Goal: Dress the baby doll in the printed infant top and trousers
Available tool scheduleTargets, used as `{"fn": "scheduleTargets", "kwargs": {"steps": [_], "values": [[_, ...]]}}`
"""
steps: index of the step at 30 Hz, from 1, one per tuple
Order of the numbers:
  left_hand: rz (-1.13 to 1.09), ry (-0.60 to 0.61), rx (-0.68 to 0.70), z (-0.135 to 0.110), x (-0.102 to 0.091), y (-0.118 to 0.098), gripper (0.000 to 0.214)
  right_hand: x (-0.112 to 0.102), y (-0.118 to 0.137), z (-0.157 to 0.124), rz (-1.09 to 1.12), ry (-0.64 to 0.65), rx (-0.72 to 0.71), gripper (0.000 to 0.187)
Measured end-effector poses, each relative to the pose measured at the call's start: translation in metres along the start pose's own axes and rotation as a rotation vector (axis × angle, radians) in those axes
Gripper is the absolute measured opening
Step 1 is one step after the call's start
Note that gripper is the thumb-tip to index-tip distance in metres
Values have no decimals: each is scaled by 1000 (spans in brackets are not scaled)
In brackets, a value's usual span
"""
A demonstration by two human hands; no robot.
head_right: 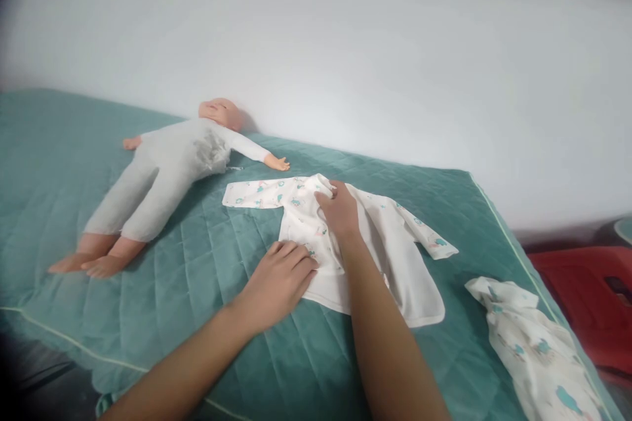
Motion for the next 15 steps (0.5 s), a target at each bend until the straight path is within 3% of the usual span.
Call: {"fn": "scheduleTargets", "kwargs": {"steps": [8, 11, 15], "values": [[-175, -106, -52, -27, -24, 18, 20, -16, -15, 14, -46, 21, 2, 44], [-123, -95, -56, -26, -23, 16, 17, -17, -17, 15, -64, 25, 5, 39], [-14, -18, -13, -16, -15, 3, 33, -13, -15, 13, -111, 26, -12, 33]]}}
Point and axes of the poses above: each hand's wrist, its own z-axis towards the middle knuckle, its own x-axis out of the palm, y = z × x, the point moved 7 cm from there along z, towards the middle knuckle, and after that the axes turned 8 degrees about -y, right-handed, at the moved point
